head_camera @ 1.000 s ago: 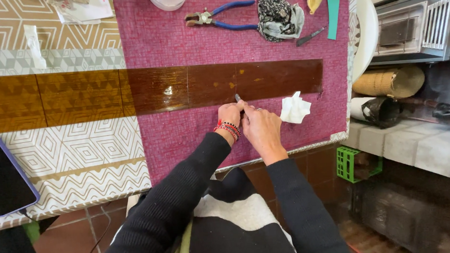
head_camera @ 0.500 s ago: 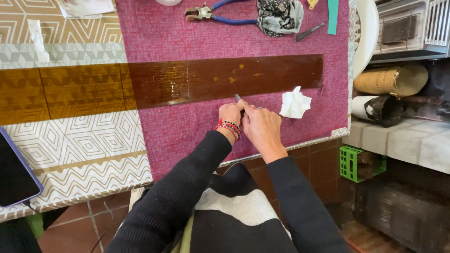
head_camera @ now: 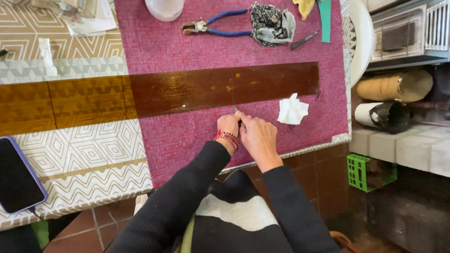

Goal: Marking and scoring a long strip of translucent brown glass with a marker and glass cutter.

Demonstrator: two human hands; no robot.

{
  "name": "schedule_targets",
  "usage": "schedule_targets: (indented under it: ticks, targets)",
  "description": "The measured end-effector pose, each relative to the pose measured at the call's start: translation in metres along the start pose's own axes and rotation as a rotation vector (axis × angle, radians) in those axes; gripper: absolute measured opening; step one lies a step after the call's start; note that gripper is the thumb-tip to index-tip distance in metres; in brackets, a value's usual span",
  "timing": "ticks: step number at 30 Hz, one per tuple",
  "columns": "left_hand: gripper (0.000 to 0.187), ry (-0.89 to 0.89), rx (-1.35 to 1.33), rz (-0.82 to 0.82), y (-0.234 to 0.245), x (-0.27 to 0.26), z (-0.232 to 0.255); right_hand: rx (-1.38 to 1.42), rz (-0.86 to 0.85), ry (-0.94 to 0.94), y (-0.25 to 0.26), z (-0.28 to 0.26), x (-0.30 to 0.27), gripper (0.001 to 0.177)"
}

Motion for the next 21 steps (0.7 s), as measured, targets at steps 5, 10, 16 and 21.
schedule_targets:
  ticks: [5,10,16,21]
  targets:
    - [0.019,0.006,-0.06,-0.036,-0.007,-0.02,-0.012,0.053,0.161,-0.036,-0.012,0.005,-0.026,0.022]
    - [0.026,-0.004,0.096,-0.203,-0.041,-0.05,-0.023,0.202,0.23,-0.276,-0.013,0.032,-0.068,0.025]
    - [0.022,-0.511,0.862,-0.04,-0.104,-0.094,-0.002,0.556,0.633,-0.415,-0.014,0.105,-0.119,0.028]
    - [0.047,-0.981,1.244,0.184,-0.143,-0.097,-0.003,0.749,0.643,-0.561,-0.008,0.142,-0.152,0.031]
Point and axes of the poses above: each hand's wrist, its own x-axis towards the middle knuckle, its own y-axis out of the back of the hand, z = x × y, the point moved 2 cm from there along x, towards the middle knuckle, and after that the axes turned 11 degrees about y, right-handed, at the moved point
